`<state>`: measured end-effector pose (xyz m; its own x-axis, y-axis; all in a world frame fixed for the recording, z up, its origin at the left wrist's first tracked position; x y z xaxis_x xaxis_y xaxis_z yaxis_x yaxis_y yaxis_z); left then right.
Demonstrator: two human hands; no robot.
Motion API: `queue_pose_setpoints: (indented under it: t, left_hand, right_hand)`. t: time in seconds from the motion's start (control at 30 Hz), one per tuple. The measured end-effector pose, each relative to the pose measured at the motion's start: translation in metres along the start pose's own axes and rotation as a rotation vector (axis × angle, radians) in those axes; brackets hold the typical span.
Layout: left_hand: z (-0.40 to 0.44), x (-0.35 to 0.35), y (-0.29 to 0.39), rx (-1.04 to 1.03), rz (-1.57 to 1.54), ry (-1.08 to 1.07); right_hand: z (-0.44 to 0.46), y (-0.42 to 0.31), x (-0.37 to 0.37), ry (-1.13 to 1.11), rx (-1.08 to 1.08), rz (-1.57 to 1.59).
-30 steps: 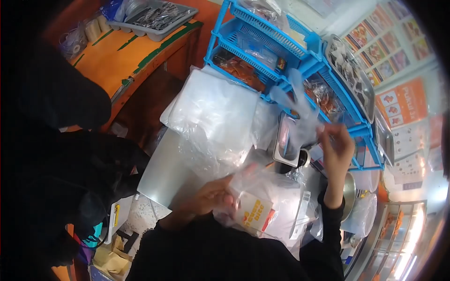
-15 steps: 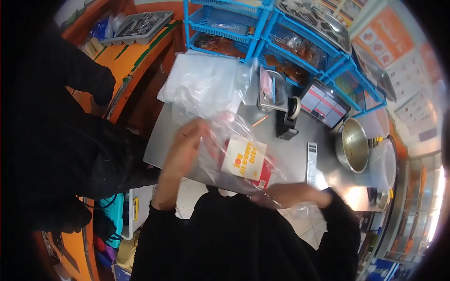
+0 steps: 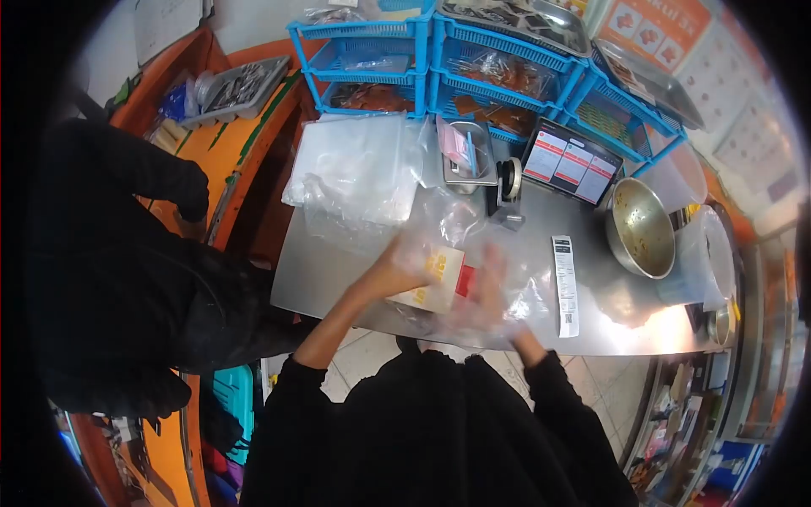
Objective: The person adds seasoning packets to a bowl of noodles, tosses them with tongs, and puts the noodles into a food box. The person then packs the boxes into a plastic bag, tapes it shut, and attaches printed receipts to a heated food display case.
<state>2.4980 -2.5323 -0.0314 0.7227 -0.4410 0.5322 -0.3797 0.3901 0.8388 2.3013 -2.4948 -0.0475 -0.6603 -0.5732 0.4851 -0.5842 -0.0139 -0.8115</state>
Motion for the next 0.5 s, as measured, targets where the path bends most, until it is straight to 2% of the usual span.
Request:
queue_pose_setpoints:
  t: [0.03, 0.07, 0.13, 0.17, 0.2, 0.23, 0.27, 0.3, 0.33, 0.4, 0.43, 0.47, 0.5]
  left_hand:
    - [0.006, -0.003, -0.001, 0.136, -0.248, -0.091]
    - [0.002, -0.008, -0.009, 0.127, -0.235, -0.102]
    - [-0.015, -0.017, -0.015, -0.183, -0.053, 0.134]
    - [-0.019, -0.011, -0.013, -0.187, -0.049, 0.123]
    - [-0.022, 0.003, 0.016, -0.324, 0.164, -0.032]
    - [-0.026, 0.011, 0.034, -0.454, 0.372, -0.188]
    - [-0.03, 0.018, 0.038, -0.453, 0.369, -0.195]
    - [-0.032, 0.028, 0.038, -0.401, 0.253, -0.02]
    - [-0.033, 0.038, 0.036, -0.35, 0.138, 0.156]
    - [-0.026, 0.04, 0.016, -0.264, 0.272, 0.072]
    - [-0.016, 0.026, 0.009, -0.143, 0.048, -0.155]
    - [-0.011, 0.011, 0.003, -0.116, -0.256, -0.259]
    - [-0.005, -0.005, -0.004, -0.046, -0.552, -0.359]
  right_hand:
    - [0.015, 0.0, -0.011, -0.008, 0.031, -0.022]
    - [0.027, -0.004, -0.019, 0.024, 0.094, -0.042]
    - [0.042, -0.018, -0.03, 0.37, 0.357, -0.211]
    - [0.045, -0.02, -0.032, 0.526, 0.49, -0.296]
    - [0.047, -0.021, -0.035, 0.707, 0.605, -0.386]
    - [0.047, -0.016, -0.035, 0.592, 0.563, -0.139]
    - [0.047, -0.007, -0.035, 0.472, 0.52, 0.102]
    - [0.063, 0.038, -0.051, 0.192, 0.09, 0.004]
    - [0.063, 0.033, -0.049, 0.198, 0.093, 0.004]
    - [0.044, -0.007, -0.034, 0.296, 0.406, -0.226]
    - [0.025, -0.052, -0.019, 0.289, 0.527, -0.297]
    - [0.03, -0.05, -0.026, 0.388, 0.749, -0.382]
    - [0.028, -0.062, -0.02, 0.371, 0.81, -0.399]
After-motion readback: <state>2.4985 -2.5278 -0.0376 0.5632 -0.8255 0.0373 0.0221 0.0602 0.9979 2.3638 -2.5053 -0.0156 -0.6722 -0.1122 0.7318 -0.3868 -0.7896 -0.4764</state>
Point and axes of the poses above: each hand's wrist, its own z-axis towards the middle knuckle, its own x-axis out of the back of the hand, y = z × x, the point moved 1 cm from there along z, towards the middle knuckle, and after that the axes turned 11 degrees about -x, right-handed, at the moved point
